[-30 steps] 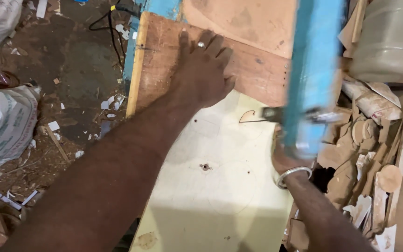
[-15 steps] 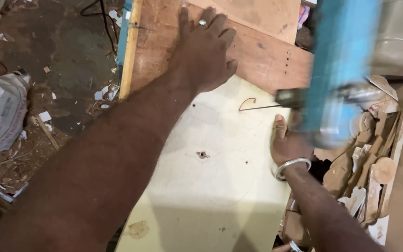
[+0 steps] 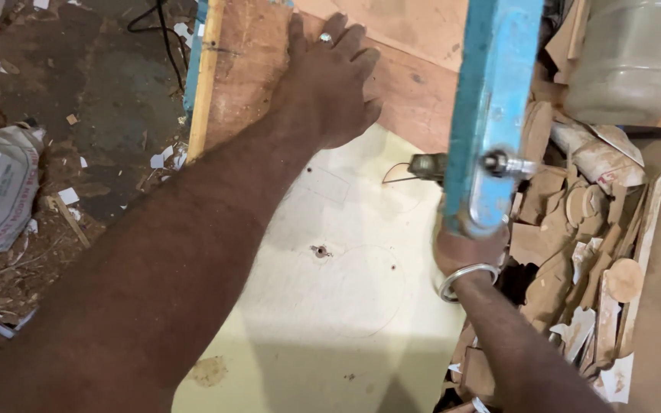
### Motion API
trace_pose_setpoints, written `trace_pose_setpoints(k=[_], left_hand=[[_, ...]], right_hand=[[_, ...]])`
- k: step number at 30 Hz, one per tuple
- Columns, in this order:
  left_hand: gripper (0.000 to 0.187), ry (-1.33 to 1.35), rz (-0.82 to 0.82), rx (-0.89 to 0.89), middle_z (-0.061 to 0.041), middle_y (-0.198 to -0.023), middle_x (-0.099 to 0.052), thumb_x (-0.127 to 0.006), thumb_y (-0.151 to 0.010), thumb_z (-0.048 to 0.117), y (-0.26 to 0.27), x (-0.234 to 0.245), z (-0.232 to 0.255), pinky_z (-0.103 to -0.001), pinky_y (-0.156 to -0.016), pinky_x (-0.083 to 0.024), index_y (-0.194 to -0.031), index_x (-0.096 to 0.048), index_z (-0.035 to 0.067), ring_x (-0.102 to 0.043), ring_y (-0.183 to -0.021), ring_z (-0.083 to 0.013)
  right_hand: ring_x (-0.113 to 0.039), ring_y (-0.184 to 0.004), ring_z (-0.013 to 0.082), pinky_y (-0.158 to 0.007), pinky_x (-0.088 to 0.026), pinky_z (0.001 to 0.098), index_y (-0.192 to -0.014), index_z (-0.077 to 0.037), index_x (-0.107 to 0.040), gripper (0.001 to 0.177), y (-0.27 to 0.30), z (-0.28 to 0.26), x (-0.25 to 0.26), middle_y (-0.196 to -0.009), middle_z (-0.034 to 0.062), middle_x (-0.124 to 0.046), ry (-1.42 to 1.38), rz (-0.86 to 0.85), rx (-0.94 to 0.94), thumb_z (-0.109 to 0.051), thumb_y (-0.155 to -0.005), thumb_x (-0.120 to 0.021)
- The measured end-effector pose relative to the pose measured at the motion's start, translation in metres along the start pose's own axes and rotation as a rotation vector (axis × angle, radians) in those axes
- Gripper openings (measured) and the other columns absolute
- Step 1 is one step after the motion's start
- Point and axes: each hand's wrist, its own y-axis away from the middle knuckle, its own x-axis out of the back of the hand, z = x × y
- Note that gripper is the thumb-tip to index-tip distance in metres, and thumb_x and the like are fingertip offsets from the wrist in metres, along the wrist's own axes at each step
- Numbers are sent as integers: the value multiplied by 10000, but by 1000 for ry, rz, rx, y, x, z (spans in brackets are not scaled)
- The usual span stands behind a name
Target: The person is using a specialized power saw to cut a shape out of a thin sheet of plywood.
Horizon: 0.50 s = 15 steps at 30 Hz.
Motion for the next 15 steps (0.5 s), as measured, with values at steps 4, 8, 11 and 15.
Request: trace_pose_setpoints(k=[4,8,11,15], left_hand=[[699,-40,-5,0,-162,-1580,-354,-568,-925,514,-5,-3,-1,-722,-1134,-107,-1481,-477,100,-231,-1481,-348],[721,-17,-56,20,-149,-1613,-343,-574,-937,529,-3,9,3,-702,-1182,-95,-1506,-469,100,-230,-1516,-328],[729,-24,-69,11,-158,-1603,-330,-561,-933,543,-5,8,1,-701,-1167,-87,-1501,-457,97,-225,-1501,-334],[727,-33,-78,1,-165,-1599,-324,-554,-936,549,-7,10,2,-696,-1166,-85,-1497,-456,98,-220,-1498,-344]], right_hand=[[-649,-951,507,-838,-504,586,-1125,4,-720,760,1,-7,6,-1057,294,-697,134,2,47,-648,-1059,-336],[-700,-1060,447,-1023,-524,529,-1104,-8,-770,812,4,-11,7,-1107,270,-749,370,-255,-100,-649,-1116,-271],[-714,-966,423,-837,-548,521,-1162,35,-665,809,10,-17,9,-1072,245,-731,-299,253,148,-727,-976,-466],[-684,-985,480,-935,-528,546,-1187,11,-717,783,4,-3,-3,-1121,305,-710,252,-121,-101,-659,-1068,-330]])
